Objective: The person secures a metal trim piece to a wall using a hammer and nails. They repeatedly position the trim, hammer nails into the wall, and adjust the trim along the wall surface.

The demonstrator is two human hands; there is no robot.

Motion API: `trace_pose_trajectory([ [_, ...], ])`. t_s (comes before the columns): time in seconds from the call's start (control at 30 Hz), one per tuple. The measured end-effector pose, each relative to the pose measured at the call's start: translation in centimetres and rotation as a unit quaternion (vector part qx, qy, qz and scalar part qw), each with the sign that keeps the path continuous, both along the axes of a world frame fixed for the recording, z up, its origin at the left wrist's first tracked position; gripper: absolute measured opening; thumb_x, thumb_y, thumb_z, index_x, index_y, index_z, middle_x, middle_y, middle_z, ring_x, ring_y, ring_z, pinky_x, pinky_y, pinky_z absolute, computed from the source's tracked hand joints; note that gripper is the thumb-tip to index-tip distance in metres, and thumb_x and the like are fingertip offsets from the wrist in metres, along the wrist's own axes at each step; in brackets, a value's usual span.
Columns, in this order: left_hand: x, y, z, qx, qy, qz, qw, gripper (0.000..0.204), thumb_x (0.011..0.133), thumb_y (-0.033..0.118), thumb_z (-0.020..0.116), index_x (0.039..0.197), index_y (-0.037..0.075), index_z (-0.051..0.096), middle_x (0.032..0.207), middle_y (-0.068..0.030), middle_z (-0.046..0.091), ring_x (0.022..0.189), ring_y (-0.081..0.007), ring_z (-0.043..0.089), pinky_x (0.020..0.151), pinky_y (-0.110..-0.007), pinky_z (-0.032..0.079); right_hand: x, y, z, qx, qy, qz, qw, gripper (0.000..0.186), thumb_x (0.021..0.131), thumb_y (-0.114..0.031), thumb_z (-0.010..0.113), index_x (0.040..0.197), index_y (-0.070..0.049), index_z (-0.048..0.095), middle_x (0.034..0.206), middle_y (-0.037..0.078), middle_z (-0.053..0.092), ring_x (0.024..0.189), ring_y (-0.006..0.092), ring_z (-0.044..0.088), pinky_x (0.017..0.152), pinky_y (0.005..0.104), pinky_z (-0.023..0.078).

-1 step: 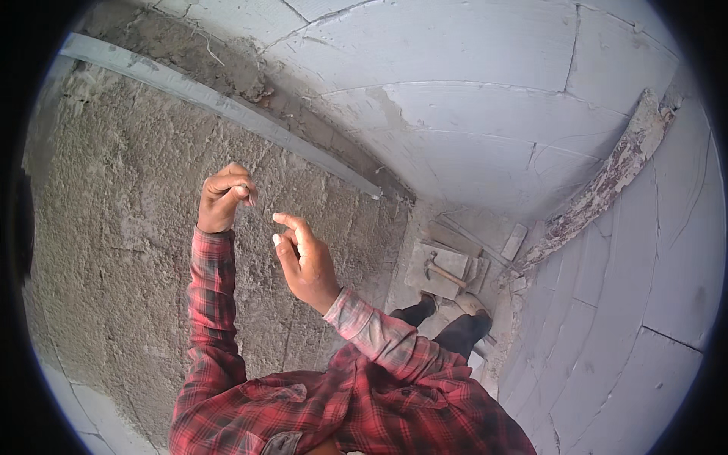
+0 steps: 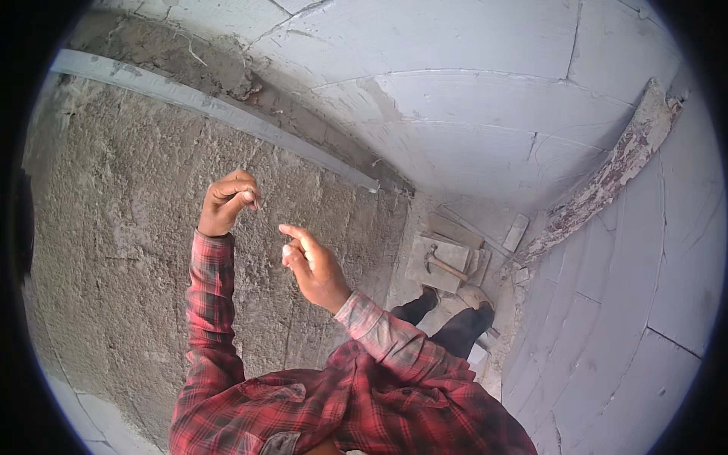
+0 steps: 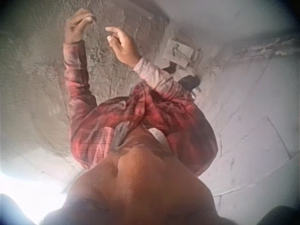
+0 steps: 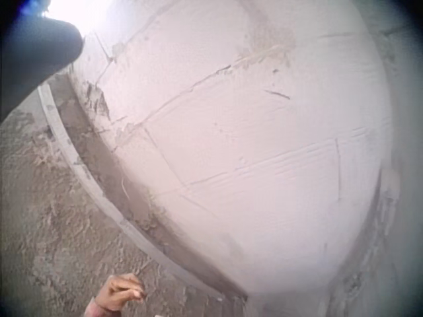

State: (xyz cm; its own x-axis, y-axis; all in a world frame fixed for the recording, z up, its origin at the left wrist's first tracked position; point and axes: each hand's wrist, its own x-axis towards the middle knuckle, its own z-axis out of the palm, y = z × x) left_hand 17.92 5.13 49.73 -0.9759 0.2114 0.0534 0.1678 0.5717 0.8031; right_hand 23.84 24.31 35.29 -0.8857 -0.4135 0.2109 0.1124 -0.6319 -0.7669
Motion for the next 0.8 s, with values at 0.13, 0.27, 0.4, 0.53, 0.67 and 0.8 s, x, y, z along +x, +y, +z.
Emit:
trace_pose_trajectory([
  [0.13,-2.3,-1.8,0.0,-0.062,0.003,0.029,0.998,0.011,0.095,0.012,0.063,0.093,0.002,0.069,0.091,-0.0056,0.060,0.072,-0.0110,0.060,0.063,-0.025,0.050,0.0,3.7,-20.2,0.048,-0.160,0.021,0.986,0.039,0.103,-0.025,0.049,0.133,0.001,0.051,0.118,0.013,0.063,0.112,0.0212,0.060,0.099,0.0344,0.045],
  [0.27,-4.7,-3.6,3.5,-0.203,0.043,-0.006,0.978,0.009,0.095,0.004,0.060,0.102,0.000,0.065,0.099,-0.0062,0.055,0.084,-0.0135,0.065,0.074,-0.025,0.053,2.2,8.4,-42.3,0.643,-0.050,0.003,0.764,0.067,0.085,-0.026,0.071,0.141,-0.004,0.042,0.136,0.024,0.047,0.130,0.0388,0.044,0.108,0.0472,0.037],
  [0.4,-7.4,-3.9,5.9,-0.213,0.070,0.003,0.975,0.010,0.096,0.001,0.058,0.103,-0.002,0.064,0.102,-0.0076,0.058,0.099,-0.0230,0.068,0.081,-0.030,0.056,4.9,11.5,-53.7,0.759,-0.026,0.195,0.621,0.101,0.081,-0.035,0.076,0.156,-0.017,0.012,0.151,0.018,0.030,0.140,0.0396,0.029,0.114,0.0501,0.027],
  [0.53,-9.6,-3.4,8.7,-0.295,0.124,0.067,0.945,0.009,0.096,0.001,0.058,0.102,-0.001,0.064,0.104,-0.0077,0.059,0.103,-0.0277,0.068,0.083,-0.030,0.055,5.9,11.1,-58.3,0.793,0.026,0.180,0.582,0.102,0.077,-0.034,0.078,0.156,-0.021,0.015,0.149,0.016,0.035,0.139,0.0383,0.032,0.113,0.0508,0.028],
  [0.67,-12.4,-2.9,11.2,-0.409,0.163,0.049,0.897,0.012,0.096,0.000,0.057,0.102,0.002,0.067,0.097,-0.0056,0.066,0.108,-0.0264,0.066,0.086,-0.032,0.053,6.1,10.2,-61.5,0.828,0.119,0.127,0.534,0.080,0.076,-0.021,0.072,0.146,-0.016,0.033,0.139,0.011,0.043,0.130,0.0311,0.040,0.107,0.0451,0.034],
  [0.8,-14.7,-2.4,12.0,-0.510,0.114,0.035,0.852,0.018,0.096,0.003,0.057,0.110,0.005,0.068,0.105,-0.0075,0.071,0.108,-0.0203,0.066,0.086,-0.031,0.054,5.4,10.0,-63.7,0.824,0.137,0.060,0.547,0.058,0.088,-0.019,0.058,0.143,-0.018,0.039,0.138,0.008,0.044,0.126,0.0255,0.042,0.101,0.0400,0.036],
])
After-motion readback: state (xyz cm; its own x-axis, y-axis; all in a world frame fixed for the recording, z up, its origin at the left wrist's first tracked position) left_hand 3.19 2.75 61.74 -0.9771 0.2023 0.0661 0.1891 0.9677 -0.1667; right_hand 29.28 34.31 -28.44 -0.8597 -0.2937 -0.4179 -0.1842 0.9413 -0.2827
